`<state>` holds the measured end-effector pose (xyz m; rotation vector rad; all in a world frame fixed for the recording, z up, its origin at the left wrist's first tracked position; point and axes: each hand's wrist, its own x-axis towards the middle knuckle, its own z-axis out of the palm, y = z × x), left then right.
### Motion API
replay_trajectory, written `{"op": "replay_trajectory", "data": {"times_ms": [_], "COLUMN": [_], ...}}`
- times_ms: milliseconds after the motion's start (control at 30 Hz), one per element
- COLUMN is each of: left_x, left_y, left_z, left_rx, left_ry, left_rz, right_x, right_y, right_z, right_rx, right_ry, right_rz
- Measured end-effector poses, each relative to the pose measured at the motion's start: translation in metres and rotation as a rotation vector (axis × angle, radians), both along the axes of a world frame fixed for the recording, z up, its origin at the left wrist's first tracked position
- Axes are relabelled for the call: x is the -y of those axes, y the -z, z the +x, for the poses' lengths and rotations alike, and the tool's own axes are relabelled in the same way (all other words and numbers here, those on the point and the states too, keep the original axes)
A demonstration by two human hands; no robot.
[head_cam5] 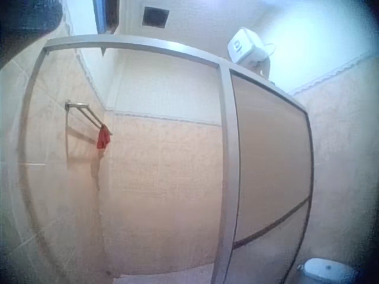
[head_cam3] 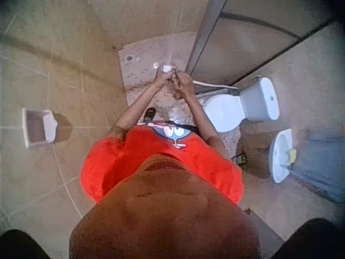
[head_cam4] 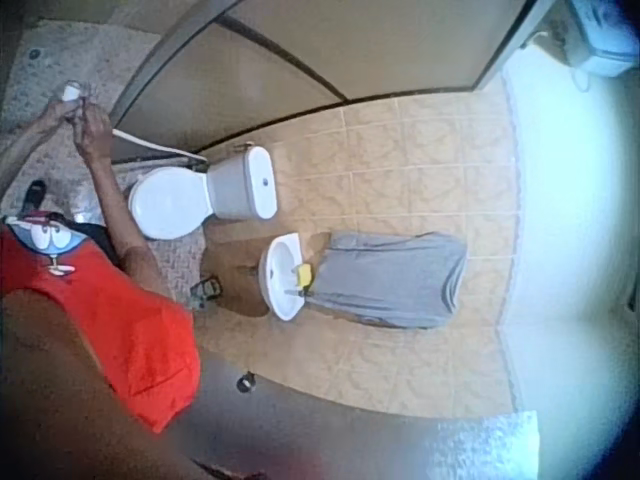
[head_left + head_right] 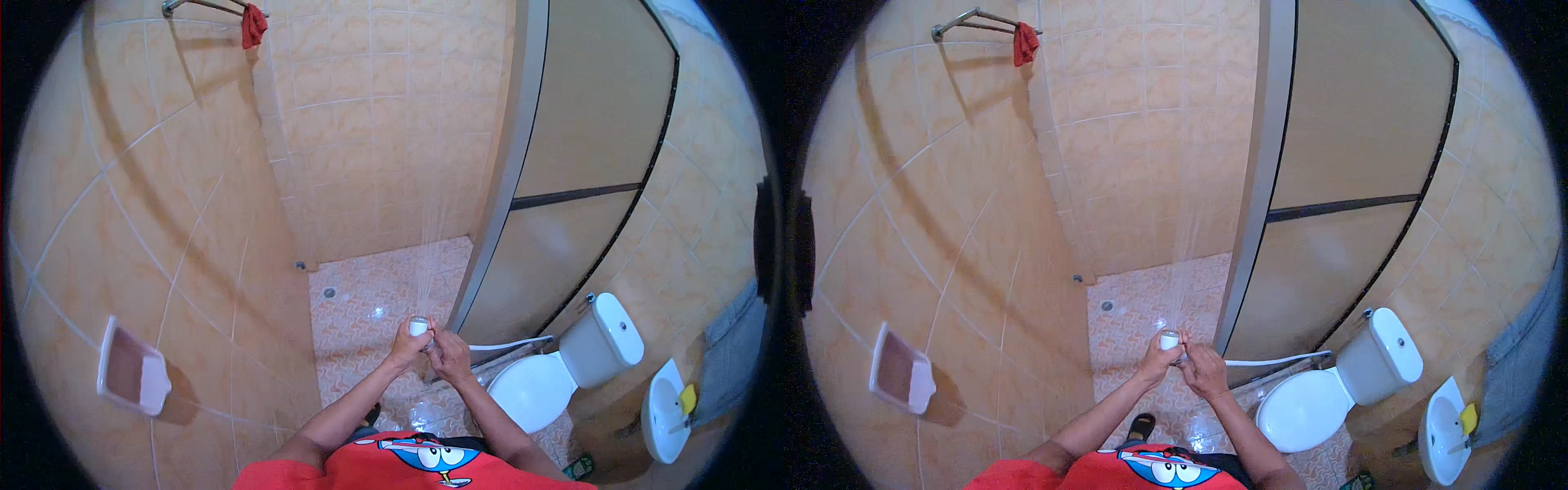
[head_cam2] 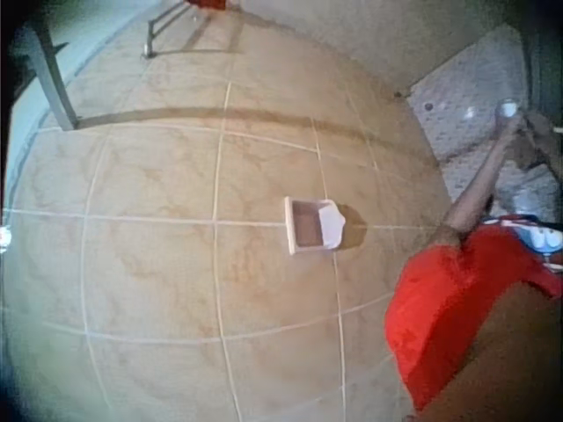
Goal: Inspecting, cleaning, and testing a toilet bidet spray nozzle and water supply hose in a hotel restroom.
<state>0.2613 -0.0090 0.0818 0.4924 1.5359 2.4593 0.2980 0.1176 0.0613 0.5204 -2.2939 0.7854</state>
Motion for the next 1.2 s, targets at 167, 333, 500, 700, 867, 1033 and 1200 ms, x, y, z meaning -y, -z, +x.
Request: {"op": "replay_trajectory", "data": {"times_ms": [167,333,500,700,867,1033,1200], "left_x": [0.004,0.008,0.010,0.014,0.010,0.007,-0.001], "left_y": [-0.005,0.007,-0.003,-0.002,0.009,0.006,0.001], "left_z": [-0.040,-0.092,-0.128,-0.170,-0.203,-0.225,-0.242], "left_rx": [-0.007,-0.047,-0.047,-0.044,-0.090,-0.053,-0.016], "left_ry": [0.134,0.232,0.392,0.558,0.689,0.781,0.849], "left_rz": [0.026,-0.003,0.054,-0.025,0.002,0.036,-0.025], "right_x": [0.010,0.029,0.039,0.055,0.065,0.072,0.075], "right_y": [-0.014,-0.026,-0.016,-0.006,0.001,0.002,0.002], "right_z": [-0.025,-0.051,-0.081,-0.105,-0.125,-0.145,-0.157], "right_rx": [-0.056,0.037,-0.103,0.107,0.010,0.010,0.020], "right_ry": [0.101,0.242,0.348,0.517,0.597,0.688,0.779], "right_rz": [0.032,0.033,-0.025,-0.082,-0.064,-0.063,-0.057]}}
